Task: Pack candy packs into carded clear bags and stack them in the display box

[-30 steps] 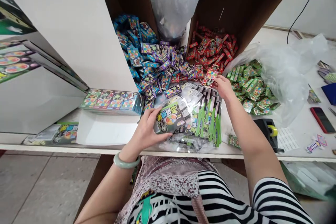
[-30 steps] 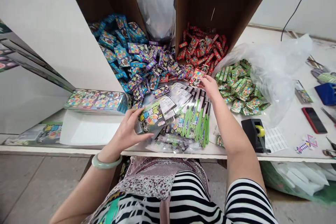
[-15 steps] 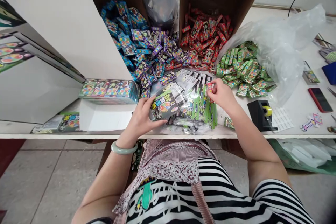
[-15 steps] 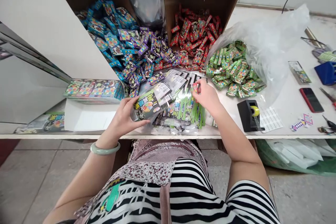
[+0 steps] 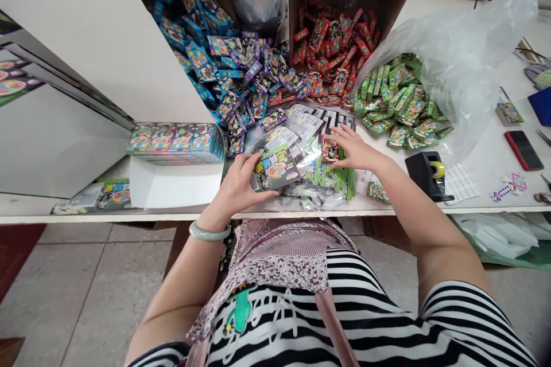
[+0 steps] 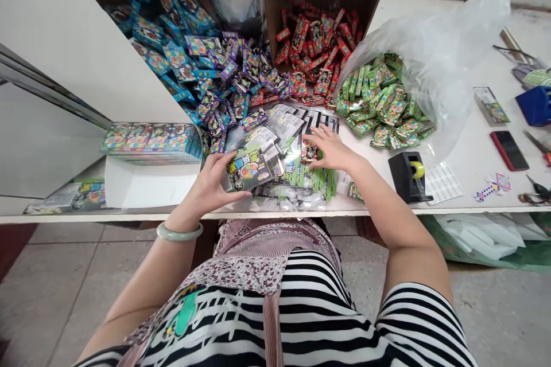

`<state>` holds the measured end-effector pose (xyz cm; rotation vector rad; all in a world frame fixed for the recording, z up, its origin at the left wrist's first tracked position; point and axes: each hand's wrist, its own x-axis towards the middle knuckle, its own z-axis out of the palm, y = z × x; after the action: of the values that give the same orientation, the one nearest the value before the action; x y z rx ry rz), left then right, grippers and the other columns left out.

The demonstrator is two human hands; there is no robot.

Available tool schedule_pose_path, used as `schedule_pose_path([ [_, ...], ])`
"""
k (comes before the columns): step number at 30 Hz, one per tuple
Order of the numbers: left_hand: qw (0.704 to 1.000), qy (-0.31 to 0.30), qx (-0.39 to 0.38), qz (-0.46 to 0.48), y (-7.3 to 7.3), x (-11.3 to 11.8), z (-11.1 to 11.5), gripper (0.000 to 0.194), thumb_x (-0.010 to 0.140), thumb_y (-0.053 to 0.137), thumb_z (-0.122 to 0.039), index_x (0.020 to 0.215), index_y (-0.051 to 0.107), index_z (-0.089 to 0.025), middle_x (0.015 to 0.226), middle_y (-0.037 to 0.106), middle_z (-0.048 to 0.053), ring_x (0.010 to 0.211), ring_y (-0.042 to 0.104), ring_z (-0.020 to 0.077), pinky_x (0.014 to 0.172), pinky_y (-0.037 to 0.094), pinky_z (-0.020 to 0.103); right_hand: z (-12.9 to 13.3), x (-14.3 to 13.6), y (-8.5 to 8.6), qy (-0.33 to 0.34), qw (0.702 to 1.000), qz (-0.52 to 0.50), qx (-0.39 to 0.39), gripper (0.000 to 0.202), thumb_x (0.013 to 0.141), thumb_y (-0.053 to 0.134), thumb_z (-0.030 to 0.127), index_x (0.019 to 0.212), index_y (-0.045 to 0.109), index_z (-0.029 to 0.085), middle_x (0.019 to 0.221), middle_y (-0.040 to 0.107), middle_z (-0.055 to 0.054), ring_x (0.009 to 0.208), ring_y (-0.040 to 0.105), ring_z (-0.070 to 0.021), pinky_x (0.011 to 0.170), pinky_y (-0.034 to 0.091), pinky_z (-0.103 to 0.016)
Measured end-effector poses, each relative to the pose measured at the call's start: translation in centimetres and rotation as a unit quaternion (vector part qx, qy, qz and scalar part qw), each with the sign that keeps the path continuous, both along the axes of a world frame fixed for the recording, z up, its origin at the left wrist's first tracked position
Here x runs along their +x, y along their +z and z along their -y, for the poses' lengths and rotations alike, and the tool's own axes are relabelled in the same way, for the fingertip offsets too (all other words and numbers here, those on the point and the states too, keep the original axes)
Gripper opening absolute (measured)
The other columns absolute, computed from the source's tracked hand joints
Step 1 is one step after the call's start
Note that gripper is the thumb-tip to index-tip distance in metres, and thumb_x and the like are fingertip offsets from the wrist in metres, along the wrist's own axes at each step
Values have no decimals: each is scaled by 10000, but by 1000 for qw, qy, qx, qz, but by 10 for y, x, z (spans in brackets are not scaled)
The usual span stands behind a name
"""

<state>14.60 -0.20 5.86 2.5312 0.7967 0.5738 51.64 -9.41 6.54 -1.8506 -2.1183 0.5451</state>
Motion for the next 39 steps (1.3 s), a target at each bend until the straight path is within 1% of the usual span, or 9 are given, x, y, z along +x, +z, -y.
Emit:
schedule_pose_path([
  [3,1000,-7,3,-11,1,6,2,1010,680,811,-622,1485,384,-189,1286,488,160,1210,543,347,1082,468,536,4,-13,3,-11,998,-28,49,702,731,806,323,1381,569,204,1450,537,-167,1365,466,-380,1128,359,-599],
  [6,1000,-5,15,-16,3,8,3,1015,689,808,-611,1489,380,-159,1292,479,177,1221,531,356,1078,467,529,19,-31,30,-12,985,-99,139,657,780,741,335,1403,546,259,1437,553,-115,1352,480,-344,1139,367,-568],
  [9,999,-26,19,-18,5,10,5,1011,702,804,-595,1496,363,-150,1319,469,186,1250,513,356,1097,449,525,34,-50,63,87,985,-81,126,648,817,715,322,1435,522,299,1483,520,-78,1352,473,-336,1145,362,-558],
  [12,998,-50,25,-24,5,14,6,1017,707,801,-588,1506,341,-159,1340,462,189,1269,502,358,1095,446,529,38,-65,78,145,985,13,95,579,829,711,288,1391,577,252,1456,546,-106,1286,506,-361,1093,410,-577],
  [17,995,-88,30,-36,3,18,8,1016,696,804,-578,1498,359,-141,1335,480,207,1261,504,382,1072,448,554,31,-75,74,153,980,106,70,503,813,726,263,1302,648,171,1395,550,-185,1210,530,-392,1018,466,-583],
  [23,995,-96,-14,-38,1,15,7,1015,683,817,-567,1502,366,-173,1344,477,189,1268,507,375,1088,443,550,25,-69,75,174,980,61,74,500,807,752,308,1288,648,218,1309,568,-137,1167,541,-347,1024,463,-542],
  [30,996,-75,-38,6,-1,15,6,1011,690,812,-592,1498,373,-170,1314,474,171,1237,525,351,1082,458,524,28,-76,78,24,982,65,177,549,848,719,317,1370,568,242,1358,509,-136,1228,472,-397,1042,395,-609],
  [35,998,-63,-20,21,0,15,5,1011,695,802,-609,1502,371,-180,1307,470,172,1233,522,355,1065,471,526,34,-80,74,93,984,76,131,517,805,757,278,1290,613,174,1342,531,-165,1203,489,-386,1030,428,-582],
  [39,997,-82,6,12,3,18,9,1029,691,806,-603,1508,360,-165,1313,478,185,1225,527,362,1060,467,536,34,-74,73,149,984,44,92,520,810,769,304,1290,607,186,1348,539,-166,1229,489,-383,1056,423,-590],
])
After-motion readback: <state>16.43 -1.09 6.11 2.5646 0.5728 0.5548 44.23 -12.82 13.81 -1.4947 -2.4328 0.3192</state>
